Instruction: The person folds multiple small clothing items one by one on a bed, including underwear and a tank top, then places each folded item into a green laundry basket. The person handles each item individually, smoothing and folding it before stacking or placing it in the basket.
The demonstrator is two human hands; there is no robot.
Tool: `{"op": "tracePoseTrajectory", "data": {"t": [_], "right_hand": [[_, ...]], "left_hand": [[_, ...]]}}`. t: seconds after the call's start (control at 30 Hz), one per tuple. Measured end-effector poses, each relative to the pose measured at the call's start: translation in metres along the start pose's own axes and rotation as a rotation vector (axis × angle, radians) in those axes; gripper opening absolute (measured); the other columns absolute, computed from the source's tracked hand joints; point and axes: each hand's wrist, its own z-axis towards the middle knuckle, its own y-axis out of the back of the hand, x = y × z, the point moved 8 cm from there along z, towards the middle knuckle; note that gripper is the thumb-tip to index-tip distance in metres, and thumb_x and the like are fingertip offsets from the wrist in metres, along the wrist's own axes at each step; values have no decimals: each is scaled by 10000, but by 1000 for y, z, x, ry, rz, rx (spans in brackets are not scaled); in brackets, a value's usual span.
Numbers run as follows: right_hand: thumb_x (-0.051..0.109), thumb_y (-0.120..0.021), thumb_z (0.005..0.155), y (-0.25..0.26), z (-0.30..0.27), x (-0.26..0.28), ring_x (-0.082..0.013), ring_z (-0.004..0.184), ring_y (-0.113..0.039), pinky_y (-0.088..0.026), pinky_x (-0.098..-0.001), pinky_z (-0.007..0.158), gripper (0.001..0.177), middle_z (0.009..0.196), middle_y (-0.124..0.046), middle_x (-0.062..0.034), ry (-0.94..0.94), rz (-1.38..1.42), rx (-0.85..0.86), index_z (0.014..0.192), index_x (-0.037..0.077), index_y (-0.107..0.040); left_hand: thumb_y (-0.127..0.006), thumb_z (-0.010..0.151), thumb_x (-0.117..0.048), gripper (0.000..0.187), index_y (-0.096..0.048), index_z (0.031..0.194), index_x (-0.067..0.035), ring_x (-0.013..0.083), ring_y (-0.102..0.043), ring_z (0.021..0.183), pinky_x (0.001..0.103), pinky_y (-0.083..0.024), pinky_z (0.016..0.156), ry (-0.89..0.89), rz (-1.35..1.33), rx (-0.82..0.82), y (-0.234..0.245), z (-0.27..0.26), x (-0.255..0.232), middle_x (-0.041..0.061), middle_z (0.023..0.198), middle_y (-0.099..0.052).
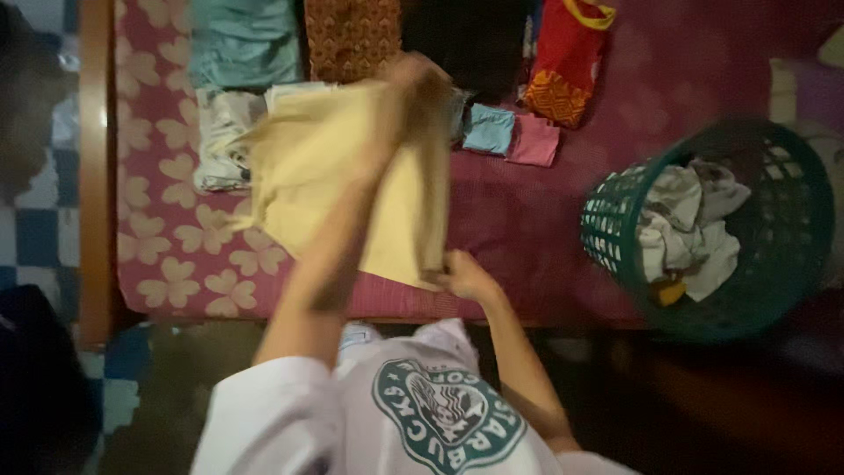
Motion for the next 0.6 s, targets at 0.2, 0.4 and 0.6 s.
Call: {"op": "tracePoseTrajectory", "data": {"t": [0.2, 0.4, 0.6], "right_hand": [[284, -744, 902, -7, 10, -219, -244, 866, -684, -536, -415, 757, 426, 973, -769, -167, -503, 108, -296, 1189, -19, -657], [197, -753, 879, -5, 14, -264, -362, 1020, -662, -522, -467, 908, 429, 1076, -696, -173, -273, -156, -613, 1254, 50, -605], [118, -764, 737, -44, 76, -231, -415, 1006, -616, -488, -493, 875, 469, 1029, -665, -203, 86, -465, -441, 1178, 6, -650]], "left_hand": [[-647, 840, -70, 485, -600, 1324, -79, 382, -632, 1130, 466, -496, 974, 223, 49, 405, -148, -216, -38, 197, 1318, -620], [-705, 909, -94, 380, -639, 1263, -214, 286, -566, 1356, 464, -467, 1130, 399, 282, 626, -62, -365, 40, 48, 1384, -616], [-693, 767, -134, 657, -565, 1402, -243, 281, -389, 1414, 482, -390, 1071, 183, 727, 1075, -35, -374, 131, 9, 1456, -523]]}}
